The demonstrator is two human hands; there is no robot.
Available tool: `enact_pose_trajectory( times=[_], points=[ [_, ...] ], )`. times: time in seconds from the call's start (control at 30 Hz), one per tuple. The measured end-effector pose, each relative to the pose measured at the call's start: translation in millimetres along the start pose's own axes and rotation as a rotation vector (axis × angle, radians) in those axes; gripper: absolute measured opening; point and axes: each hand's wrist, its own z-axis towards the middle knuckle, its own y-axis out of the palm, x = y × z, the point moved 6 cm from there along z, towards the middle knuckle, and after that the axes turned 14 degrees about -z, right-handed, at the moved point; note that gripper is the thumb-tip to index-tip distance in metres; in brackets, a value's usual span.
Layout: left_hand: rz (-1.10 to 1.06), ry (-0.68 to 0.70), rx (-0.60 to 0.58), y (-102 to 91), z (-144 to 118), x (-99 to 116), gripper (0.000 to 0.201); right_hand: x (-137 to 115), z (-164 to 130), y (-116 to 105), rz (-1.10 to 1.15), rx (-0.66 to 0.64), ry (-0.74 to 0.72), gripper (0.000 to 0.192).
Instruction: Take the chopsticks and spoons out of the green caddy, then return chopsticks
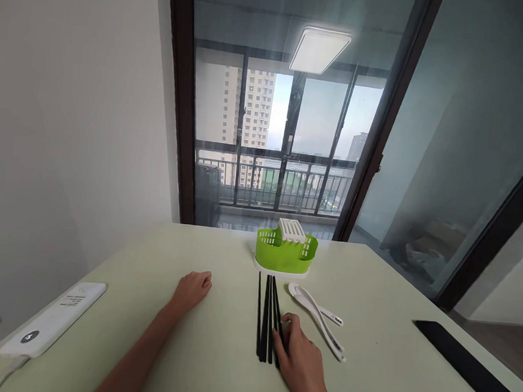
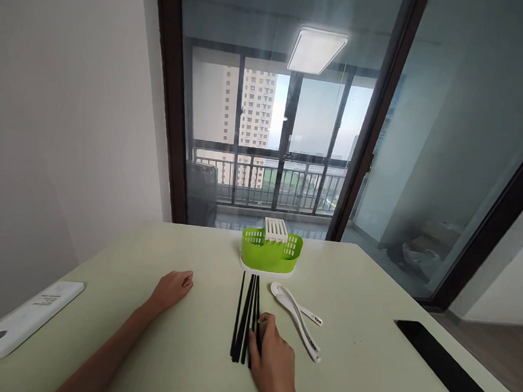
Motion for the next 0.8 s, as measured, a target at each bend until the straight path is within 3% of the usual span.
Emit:
enact_pose_trajectory(
  times=[0.23, 0.4, 0.5, 0.8],
  points=[
    [0.008, -0.014, 0.013, -2.7, -2, 1, 0.019, 1, 9, -3, -0.04, -0.16, -0.048, 0.022],
    [0.006, -0.018, 0.015, -2.1, -2, 0, 0.019, -6, 23, -15, -0.21, -0.292, -0.021, 0.034],
    [0.011, -0.016, 0.015, -1.4, -2, 0, 0.019, -10, 29, -18, -0.321, -0.367, -0.027, 0.028],
    [0.007, 0.0, 0.017, -1.1, -2, 0, 0.019, -6, 33, -15, -0.377, -0.37, -0.053, 0.033]
  ],
)
